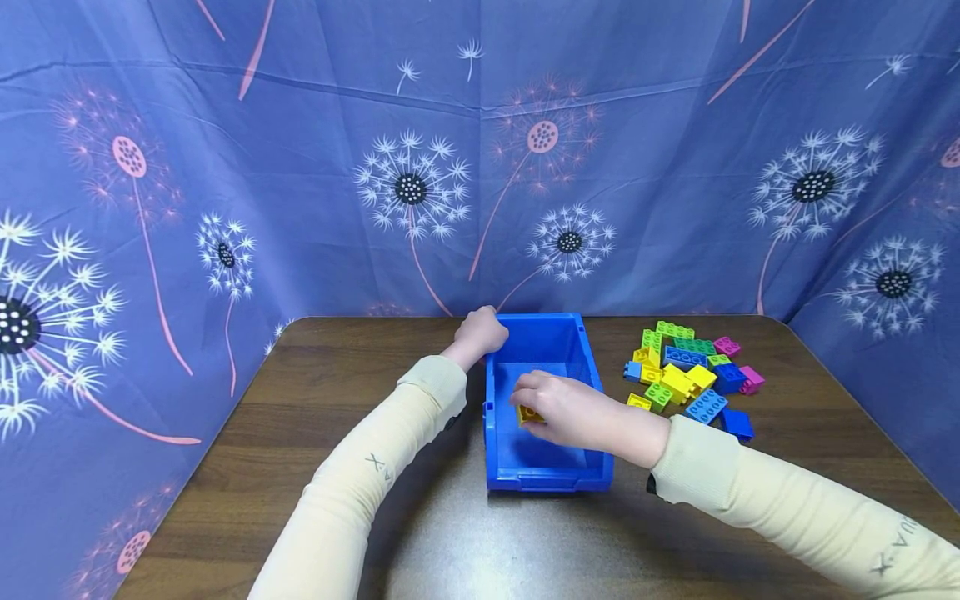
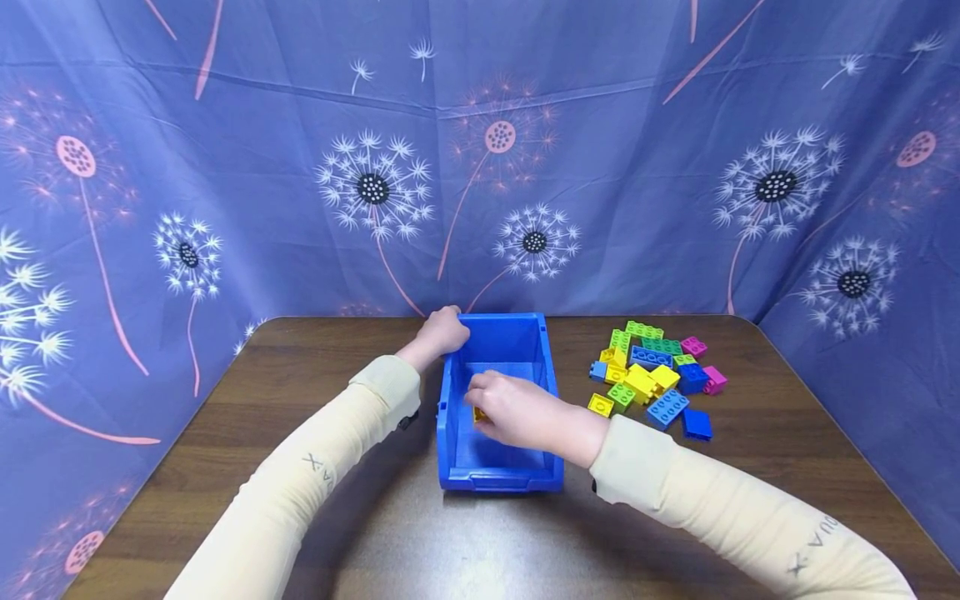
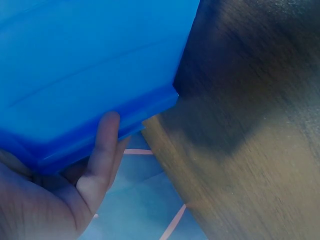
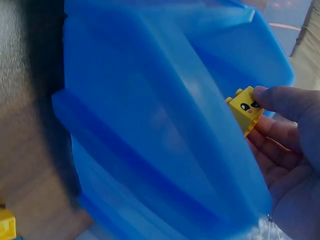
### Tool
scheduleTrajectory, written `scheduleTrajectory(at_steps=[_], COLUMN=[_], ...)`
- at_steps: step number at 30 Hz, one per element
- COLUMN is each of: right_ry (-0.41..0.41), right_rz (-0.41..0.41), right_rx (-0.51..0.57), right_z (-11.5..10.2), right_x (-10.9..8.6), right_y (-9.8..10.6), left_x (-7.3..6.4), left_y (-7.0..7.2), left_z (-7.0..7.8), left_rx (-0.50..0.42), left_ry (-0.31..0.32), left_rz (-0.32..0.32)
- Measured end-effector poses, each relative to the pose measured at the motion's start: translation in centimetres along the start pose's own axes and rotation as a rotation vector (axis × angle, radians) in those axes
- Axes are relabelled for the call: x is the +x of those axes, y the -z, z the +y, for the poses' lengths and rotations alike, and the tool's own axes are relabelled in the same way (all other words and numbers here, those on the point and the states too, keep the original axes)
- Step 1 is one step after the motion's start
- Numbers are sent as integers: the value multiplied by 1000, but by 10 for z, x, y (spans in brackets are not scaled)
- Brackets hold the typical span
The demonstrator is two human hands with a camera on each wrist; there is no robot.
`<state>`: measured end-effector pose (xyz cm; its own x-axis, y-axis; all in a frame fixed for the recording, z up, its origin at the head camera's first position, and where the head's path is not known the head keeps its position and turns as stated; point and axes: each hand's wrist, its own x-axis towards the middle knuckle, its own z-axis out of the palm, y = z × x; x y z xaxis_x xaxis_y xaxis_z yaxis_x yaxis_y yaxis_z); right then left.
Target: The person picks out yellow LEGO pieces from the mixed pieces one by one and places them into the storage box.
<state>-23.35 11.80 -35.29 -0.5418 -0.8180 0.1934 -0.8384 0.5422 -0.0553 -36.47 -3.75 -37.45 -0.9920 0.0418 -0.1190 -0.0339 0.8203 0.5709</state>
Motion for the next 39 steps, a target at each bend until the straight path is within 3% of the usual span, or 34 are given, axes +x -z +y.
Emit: scheduleTrajectory(at_steps=[13,39], right_ry=[-64,-111], right_rz=[-88,-59], right_rx=[30,26], right_z=[-9,-10], right_x=[2,8], right_y=[-24,-59], left_x=[-1,-5], left_y=[1,-1], left_z=[0,0], left_rx=[17,-10], left_ry=[1,-28], left_rz=[6,37])
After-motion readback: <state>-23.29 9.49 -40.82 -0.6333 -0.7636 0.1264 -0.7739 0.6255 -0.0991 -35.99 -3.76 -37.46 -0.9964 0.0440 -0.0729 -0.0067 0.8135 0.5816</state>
